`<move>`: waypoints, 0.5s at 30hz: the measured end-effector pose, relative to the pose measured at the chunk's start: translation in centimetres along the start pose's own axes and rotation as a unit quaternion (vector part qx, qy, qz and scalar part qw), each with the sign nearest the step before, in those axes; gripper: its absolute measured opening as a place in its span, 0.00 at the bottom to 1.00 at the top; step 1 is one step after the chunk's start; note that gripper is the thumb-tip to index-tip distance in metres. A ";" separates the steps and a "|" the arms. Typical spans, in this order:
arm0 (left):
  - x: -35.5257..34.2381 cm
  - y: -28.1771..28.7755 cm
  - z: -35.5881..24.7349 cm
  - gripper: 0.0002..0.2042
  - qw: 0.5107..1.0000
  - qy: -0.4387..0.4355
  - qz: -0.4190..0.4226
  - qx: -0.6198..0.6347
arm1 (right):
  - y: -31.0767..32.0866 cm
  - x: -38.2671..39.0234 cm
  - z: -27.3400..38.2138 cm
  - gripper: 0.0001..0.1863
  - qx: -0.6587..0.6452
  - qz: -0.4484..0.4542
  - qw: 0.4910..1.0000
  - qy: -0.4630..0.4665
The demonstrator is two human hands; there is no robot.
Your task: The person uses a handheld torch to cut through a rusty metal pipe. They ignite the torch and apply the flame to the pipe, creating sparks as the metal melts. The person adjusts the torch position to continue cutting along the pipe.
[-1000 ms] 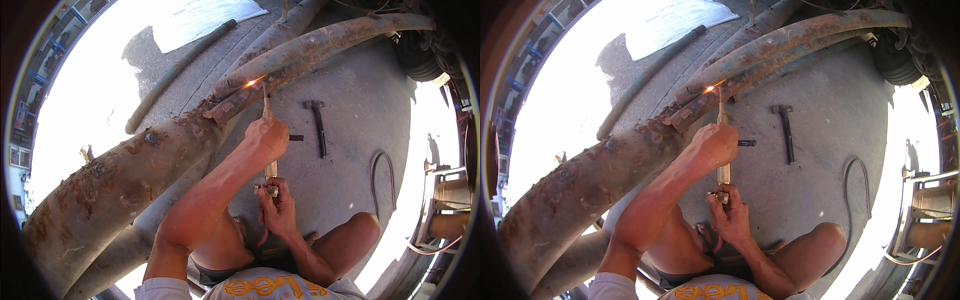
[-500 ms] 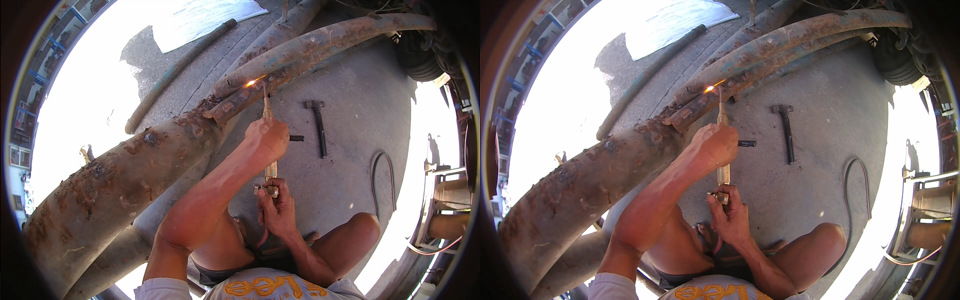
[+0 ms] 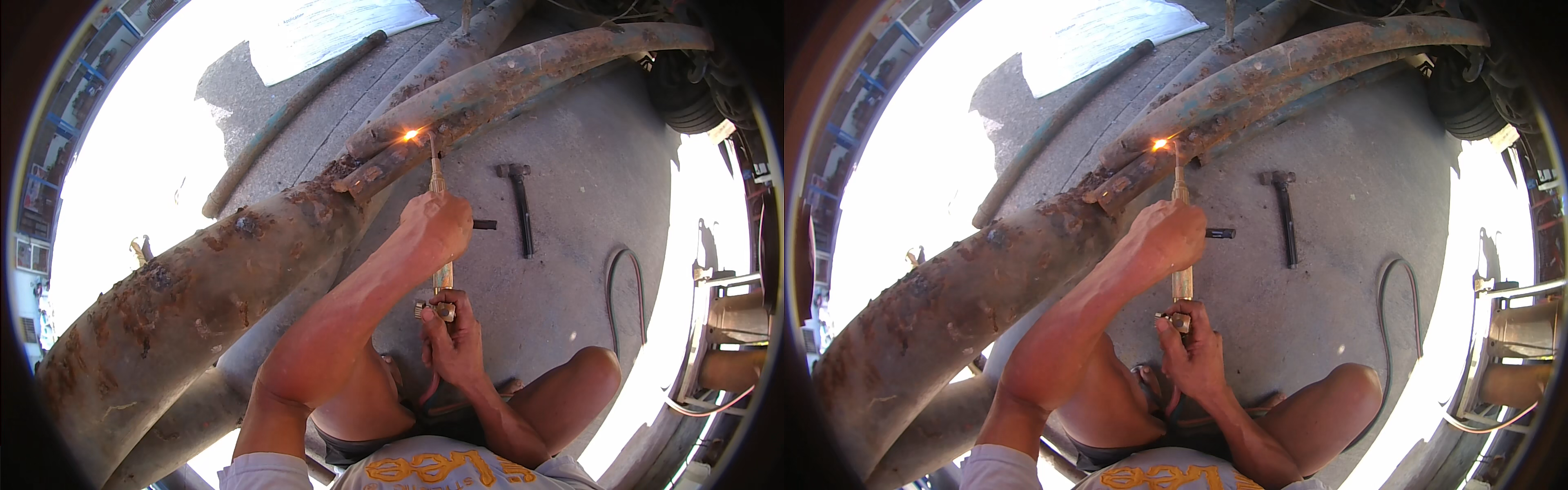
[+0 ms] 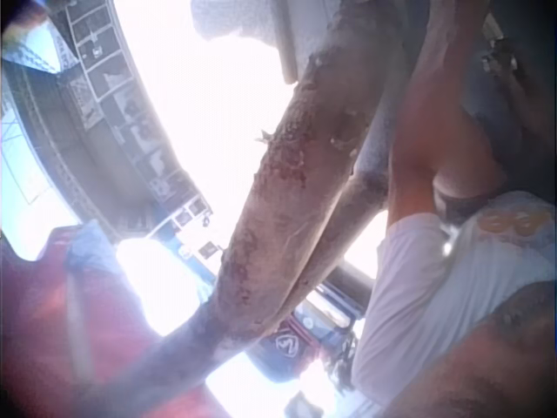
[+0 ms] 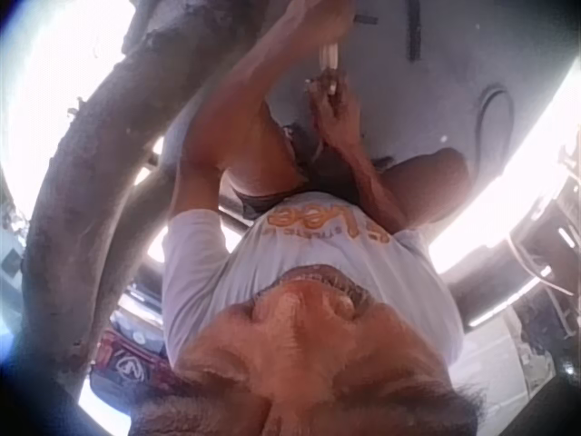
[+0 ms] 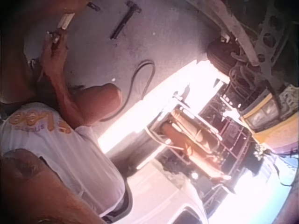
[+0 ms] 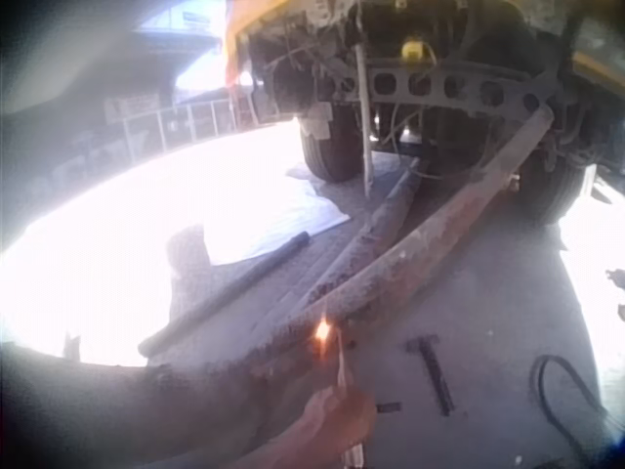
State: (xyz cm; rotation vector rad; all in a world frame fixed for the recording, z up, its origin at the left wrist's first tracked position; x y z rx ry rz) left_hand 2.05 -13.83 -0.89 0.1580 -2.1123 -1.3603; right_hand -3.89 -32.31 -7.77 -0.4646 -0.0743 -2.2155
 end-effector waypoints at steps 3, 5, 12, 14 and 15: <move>0.0 0.0 0.0 0.08 1.000 -0.001 -0.004 0.000 | -0.1 0.0 -0.1 0.14 -0.004 0.000 1.000 -0.001; 0.0 0.0 0.0 0.08 1.000 0.001 -0.004 0.002 | -0.1 0.0 0.0 0.14 -0.004 0.002 1.000 0.013; 0.0 0.0 0.0 0.09 1.000 0.004 -0.008 0.006 | 0.1 0.0 0.2 0.14 -0.005 0.006 1.000 0.008; 0.0 0.0 0.0 0.09 1.000 0.001 -0.013 0.003 | 0.1 0.0 0.3 0.14 0.002 0.010 1.000 0.022; 0.0 0.0 0.0 0.09 1.000 -0.003 -0.018 -0.001 | 0.1 -0.1 0.2 0.14 0.001 0.011 1.000 0.005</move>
Point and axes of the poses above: each hand's wrist, its own x-axis away from the middle knuckle, its own y-axis out of the back of the hand, z = x × y, the point moved 3 cm from there along -x, towards the middle knuckle, and after that the axes turned 1 degree about y, right-handed, at the moved point
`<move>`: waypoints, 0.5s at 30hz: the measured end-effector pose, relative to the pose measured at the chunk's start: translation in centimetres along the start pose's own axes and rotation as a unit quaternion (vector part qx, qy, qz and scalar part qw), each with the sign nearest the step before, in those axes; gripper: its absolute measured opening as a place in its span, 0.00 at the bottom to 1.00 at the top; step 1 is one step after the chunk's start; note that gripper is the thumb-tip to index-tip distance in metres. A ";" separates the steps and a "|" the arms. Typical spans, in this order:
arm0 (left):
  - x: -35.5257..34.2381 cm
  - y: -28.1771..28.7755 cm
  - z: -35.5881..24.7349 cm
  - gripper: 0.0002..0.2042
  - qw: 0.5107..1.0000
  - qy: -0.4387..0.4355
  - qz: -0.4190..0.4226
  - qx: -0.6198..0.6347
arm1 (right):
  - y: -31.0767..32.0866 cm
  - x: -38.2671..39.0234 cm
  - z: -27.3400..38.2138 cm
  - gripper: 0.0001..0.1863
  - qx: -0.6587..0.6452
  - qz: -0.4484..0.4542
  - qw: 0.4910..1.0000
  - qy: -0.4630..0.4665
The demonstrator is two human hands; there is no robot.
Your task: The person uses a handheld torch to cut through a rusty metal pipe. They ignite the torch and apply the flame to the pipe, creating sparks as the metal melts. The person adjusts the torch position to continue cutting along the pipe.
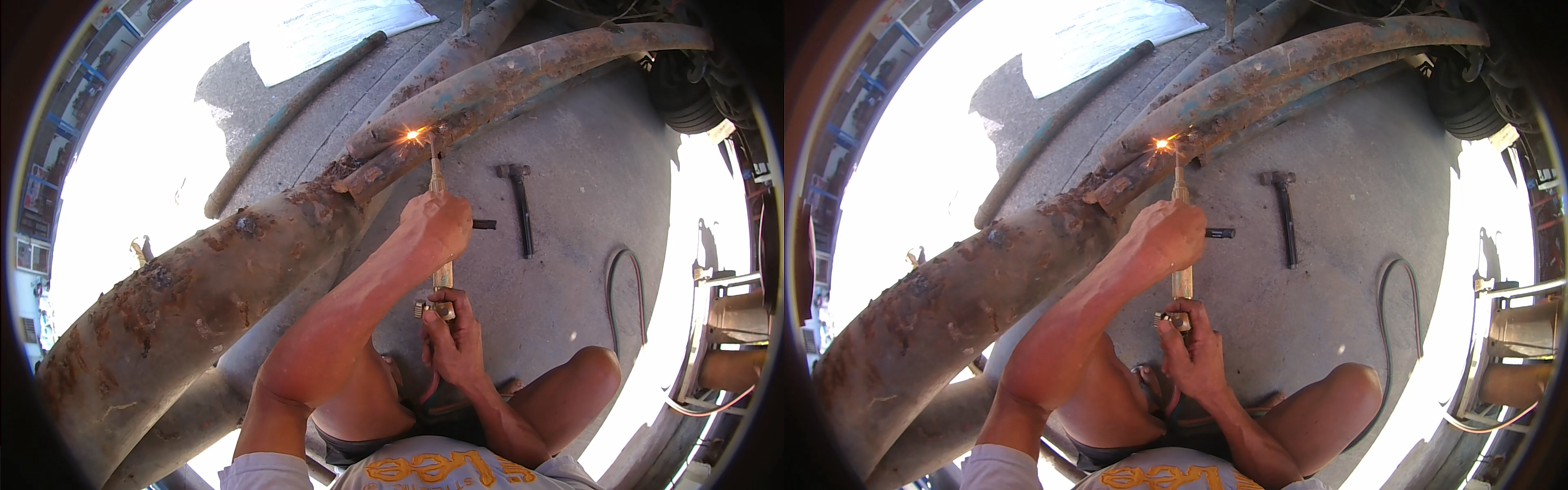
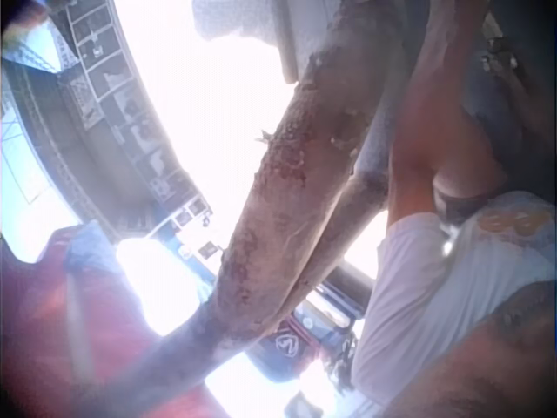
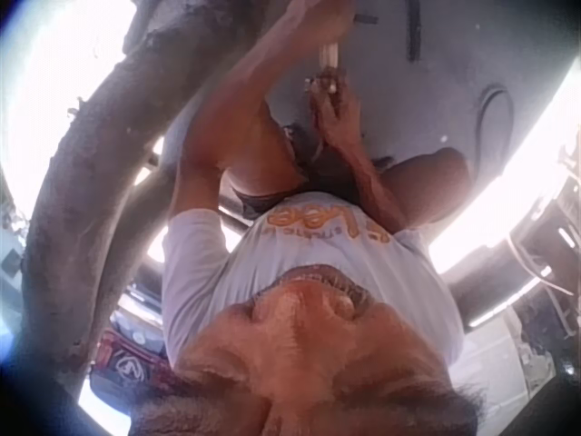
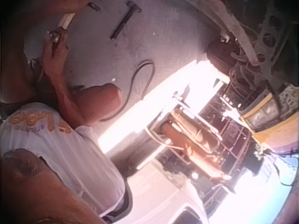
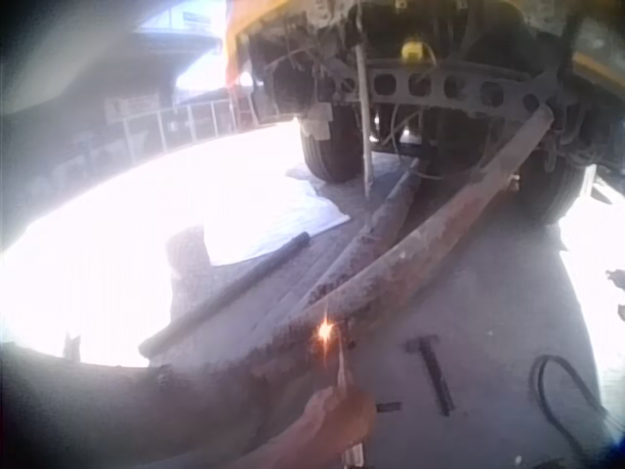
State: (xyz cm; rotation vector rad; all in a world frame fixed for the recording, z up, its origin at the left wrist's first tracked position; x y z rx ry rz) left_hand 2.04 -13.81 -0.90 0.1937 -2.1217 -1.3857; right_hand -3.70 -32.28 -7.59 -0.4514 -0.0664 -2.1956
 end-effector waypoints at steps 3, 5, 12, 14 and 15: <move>-0.1 -0.1 0.0 0.08 1.000 -0.002 0.001 -0.004 | 0.1 0.1 0.1 0.15 -0.006 0.006 1.000 0.005; -0.1 -0.1 0.0 0.08 1.000 0.001 0.005 -0.004 | 0.1 0.1 0.3 0.15 -0.006 0.010 1.000 0.016; -0.2 -0.1 0.0 0.08 1.000 0.004 0.017 -0.012 | 0.1 0.2 0.2 0.16 -0.022 0.017 1.000 0.000; -0.1 -0.1 0.0 0.09 1.000 0.002 0.013 -0.010 | 0.1 0.2 0.3 0.16 -0.021 0.017 1.000 0.013; -0.1 -0.1 0.0 0.09 1.000 0.000 0.010 -0.010 | 0.1 0.2 0.2 0.16 -0.022 0.016 1.000 0.000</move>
Point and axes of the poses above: each hand's wrist, its own x-axis away from the middle knuckle, its own y-axis out of the back of the hand, z = x × y, the point moved 3 cm from there along -x, towards the middle knuckle, and after that the axes turned 1 degree about y, right-handed, at the moved point
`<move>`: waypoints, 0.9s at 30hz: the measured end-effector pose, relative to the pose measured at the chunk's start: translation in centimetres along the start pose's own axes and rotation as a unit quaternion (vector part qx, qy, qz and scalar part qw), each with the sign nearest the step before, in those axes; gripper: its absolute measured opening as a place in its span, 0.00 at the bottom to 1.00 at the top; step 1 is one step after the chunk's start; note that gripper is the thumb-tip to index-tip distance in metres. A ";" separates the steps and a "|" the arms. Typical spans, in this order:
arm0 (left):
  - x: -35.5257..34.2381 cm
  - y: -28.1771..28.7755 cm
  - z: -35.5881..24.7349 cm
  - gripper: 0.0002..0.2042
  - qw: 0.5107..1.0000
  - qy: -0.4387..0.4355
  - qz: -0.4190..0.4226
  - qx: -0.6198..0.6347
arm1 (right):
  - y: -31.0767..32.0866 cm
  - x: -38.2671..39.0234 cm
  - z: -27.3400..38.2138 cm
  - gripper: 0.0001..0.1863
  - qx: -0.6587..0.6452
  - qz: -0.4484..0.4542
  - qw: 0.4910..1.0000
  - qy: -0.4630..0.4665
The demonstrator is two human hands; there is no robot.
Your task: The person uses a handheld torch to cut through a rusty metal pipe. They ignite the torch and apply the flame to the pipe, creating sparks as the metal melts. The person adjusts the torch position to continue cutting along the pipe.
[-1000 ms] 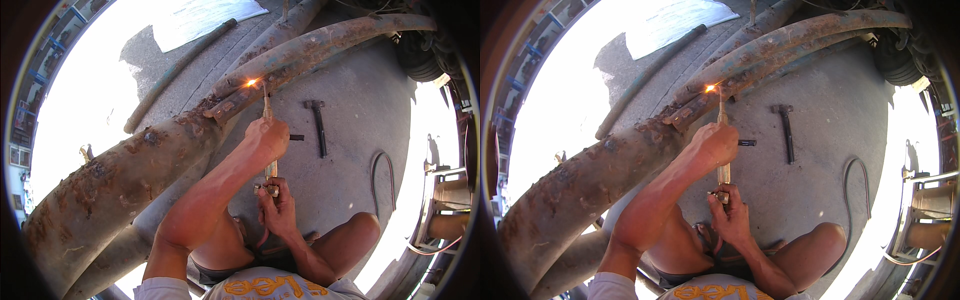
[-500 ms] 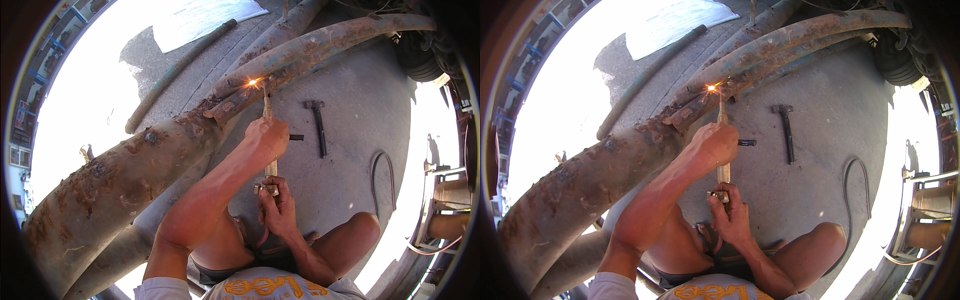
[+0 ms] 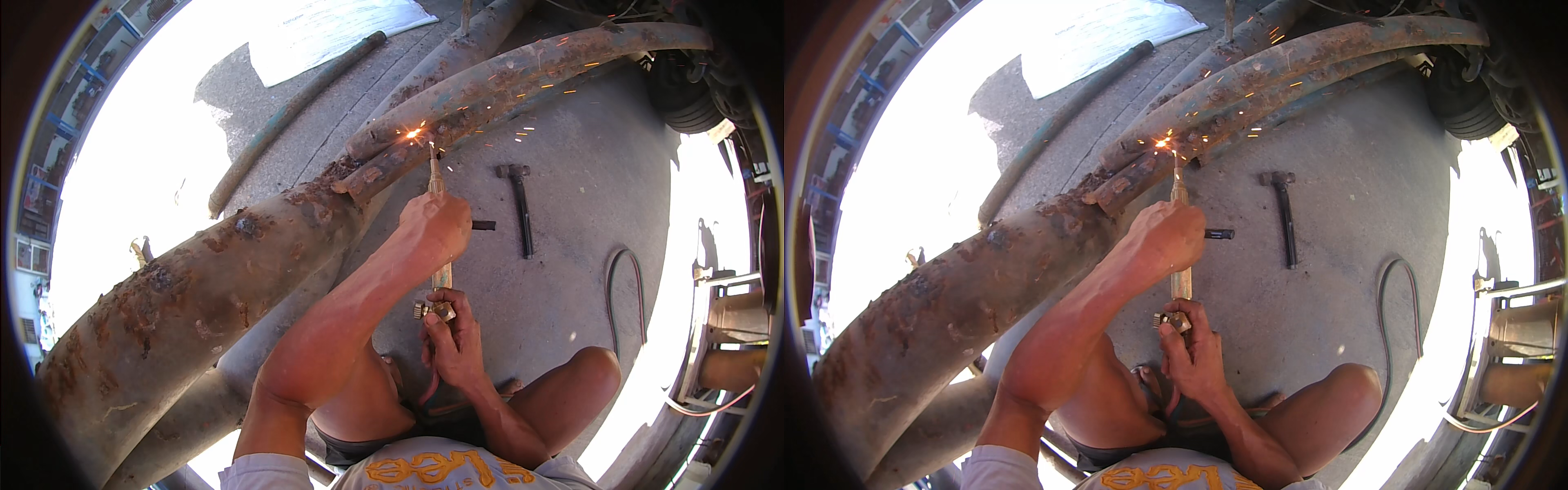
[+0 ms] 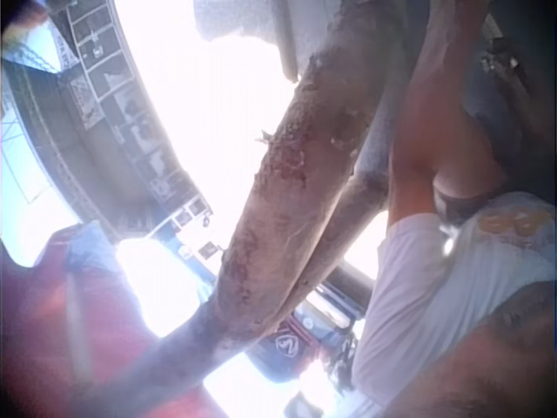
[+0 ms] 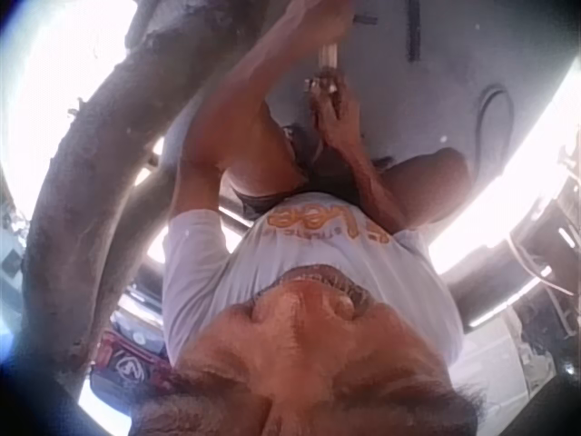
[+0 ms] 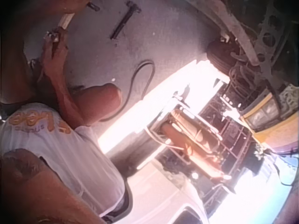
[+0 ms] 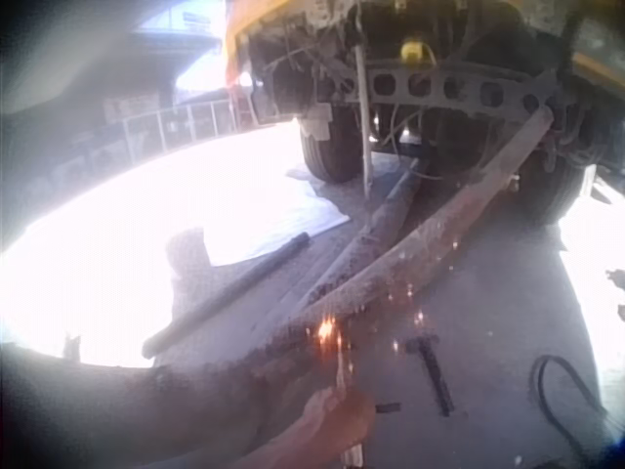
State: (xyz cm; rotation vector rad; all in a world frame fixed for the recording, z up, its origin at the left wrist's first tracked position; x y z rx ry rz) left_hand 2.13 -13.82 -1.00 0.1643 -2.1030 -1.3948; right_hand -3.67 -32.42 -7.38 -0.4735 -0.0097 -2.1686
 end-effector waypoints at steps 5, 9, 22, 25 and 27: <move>0.2 0.1 0.0 0.09 1.000 0.000 0.000 0.001 | -0.1 0.0 0.0 0.15 -0.001 -0.002 1.000 0.014; 0.1 0.2 -0.1 0.09 1.000 0.012 0.012 -0.003 | -0.1 0.1 -0.1 0.14 0.004 -0.008 1.000 -0.006; 0.2 0.1 0.0 0.09 1.000 0.004 0.007 0.006 | -0.4 0.0 -0.3 0.17 0.011 -0.028 1.000 -0.002; 0.2 0.0 0.0 0.10 1.000 0.004 -0.004 0.002 | -0.4 0.0 -0.3 0.16 0.005 -0.027 1.000 -0.004; 0.2 0.0 0.0 0.10 1.000 -0.001 -0.009 -0.006 | -0.4 0.0 -0.5 0.16 0.005 -0.029 0.999 -0.018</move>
Point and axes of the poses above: each hand's wrist, its own x-axis away from the middle knuckle, its own y-axis out of the back of the hand, z = x × y, the point moved 3 cm from there along -x, towards the middle knuckle, and after that the axes turned 1 degree about y, right-handed, at the moved point
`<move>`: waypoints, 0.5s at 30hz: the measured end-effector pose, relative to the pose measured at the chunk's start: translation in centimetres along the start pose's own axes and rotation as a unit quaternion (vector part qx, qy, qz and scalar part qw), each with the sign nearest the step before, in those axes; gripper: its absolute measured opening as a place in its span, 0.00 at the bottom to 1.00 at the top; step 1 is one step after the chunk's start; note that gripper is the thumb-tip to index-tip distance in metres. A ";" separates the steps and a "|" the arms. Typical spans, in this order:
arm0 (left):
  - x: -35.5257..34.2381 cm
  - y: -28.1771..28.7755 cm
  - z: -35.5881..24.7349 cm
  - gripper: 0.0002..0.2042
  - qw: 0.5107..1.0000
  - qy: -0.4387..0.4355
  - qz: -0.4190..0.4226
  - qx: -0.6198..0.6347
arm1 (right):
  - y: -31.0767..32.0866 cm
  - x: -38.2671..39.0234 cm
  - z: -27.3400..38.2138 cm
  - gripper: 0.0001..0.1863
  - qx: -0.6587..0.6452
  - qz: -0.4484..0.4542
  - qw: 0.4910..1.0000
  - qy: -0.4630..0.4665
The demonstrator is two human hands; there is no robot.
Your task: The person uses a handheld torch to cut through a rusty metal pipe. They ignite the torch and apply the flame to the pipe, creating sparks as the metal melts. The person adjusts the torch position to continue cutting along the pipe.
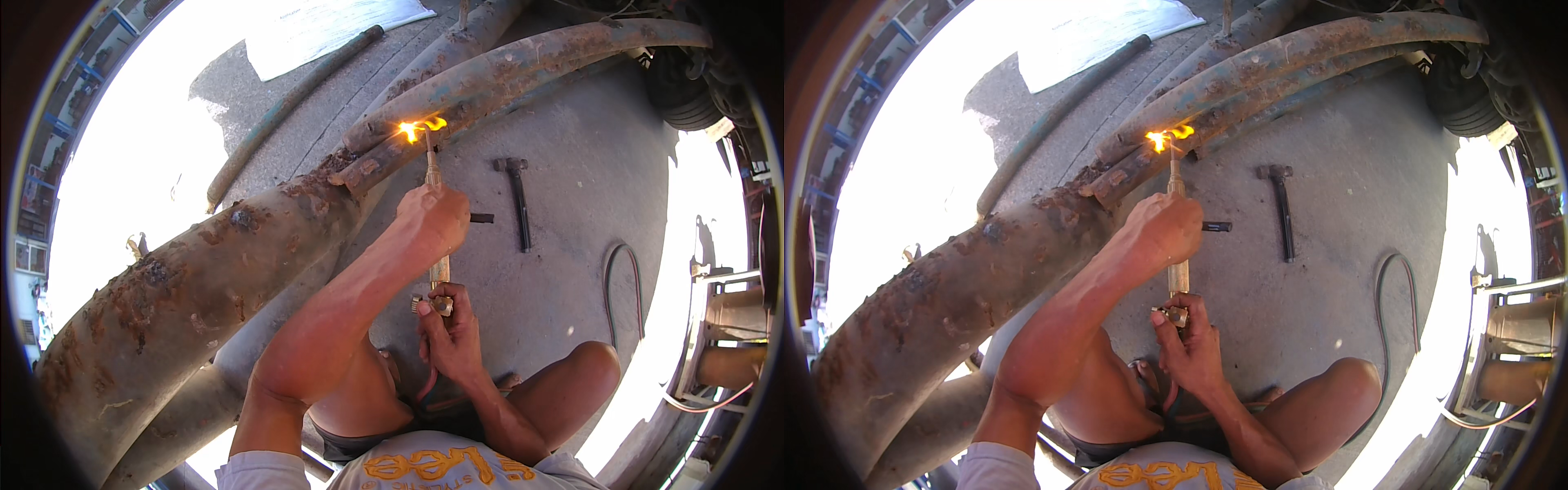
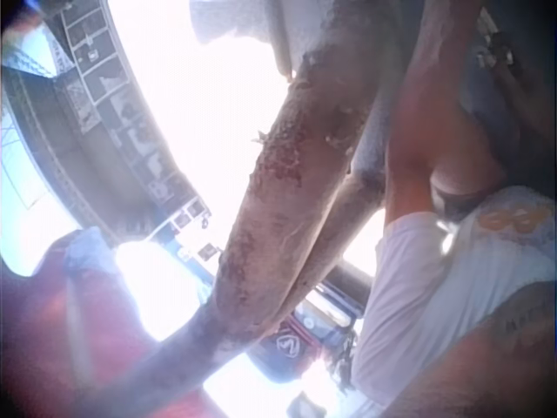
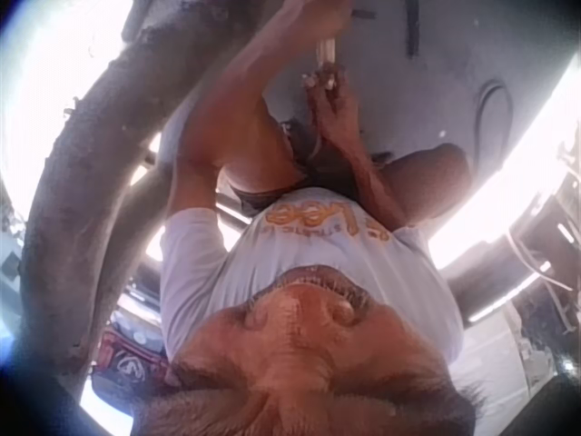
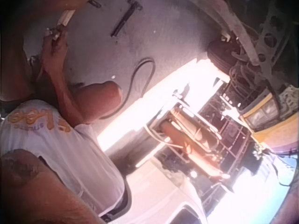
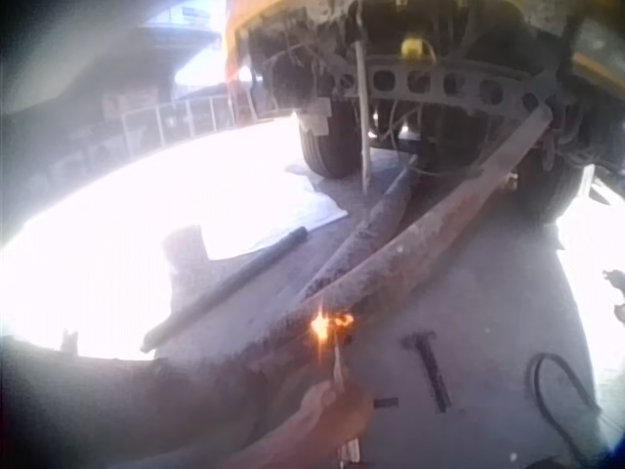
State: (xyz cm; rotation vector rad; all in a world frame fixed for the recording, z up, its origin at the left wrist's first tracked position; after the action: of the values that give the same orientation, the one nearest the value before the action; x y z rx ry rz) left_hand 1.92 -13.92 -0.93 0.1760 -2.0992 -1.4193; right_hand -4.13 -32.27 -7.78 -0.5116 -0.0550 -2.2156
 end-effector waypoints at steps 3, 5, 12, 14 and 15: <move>0.1 0.0 0.2 0.09 1.000 -0.011 -0.013 0.021 | 0.1 0.0 -0.1 0.15 0.002 0.005 1.000 0.002; 0.1 0.0 0.2 0.09 1.000 -0.011 -0.009 0.024 | 0.1 0.0 -0.1 0.15 0.007 0.008 1.000 0.018; 0.1 0.0 0.1 0.10 1.000 0.003 0.003 0.006 | 0.1 0.0 -0.1 0.14 0.005 0.011 1.000 0.013; 0.1 0.0 0.1 0.09 1.000 0.002 0.002 0.007 | 0.1 0.0 -0.1 0.14 0.012 0.010 1.000 0.027; 0.1 0.0 0.1 0.09 1.000 0.000 0.003 0.006 | 0.1 0.0 -0.1 0.14 0.011 0.010 1.000 0.017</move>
State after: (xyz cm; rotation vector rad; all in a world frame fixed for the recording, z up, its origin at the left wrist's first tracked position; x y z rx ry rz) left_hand 1.80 -13.91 -0.86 0.1732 -2.1071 -1.4040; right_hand -4.11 -32.36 -7.90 -0.4614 -0.0561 -2.2011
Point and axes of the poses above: each hand's wrist, its own x-axis away from the middle knuckle, its own y-axis out of the back of the hand, z = x × y, the point moved 3 cm from there along -x, towards the middle knuckle, and after that the axes turned 1 degree about y, right-handed, at the moved point
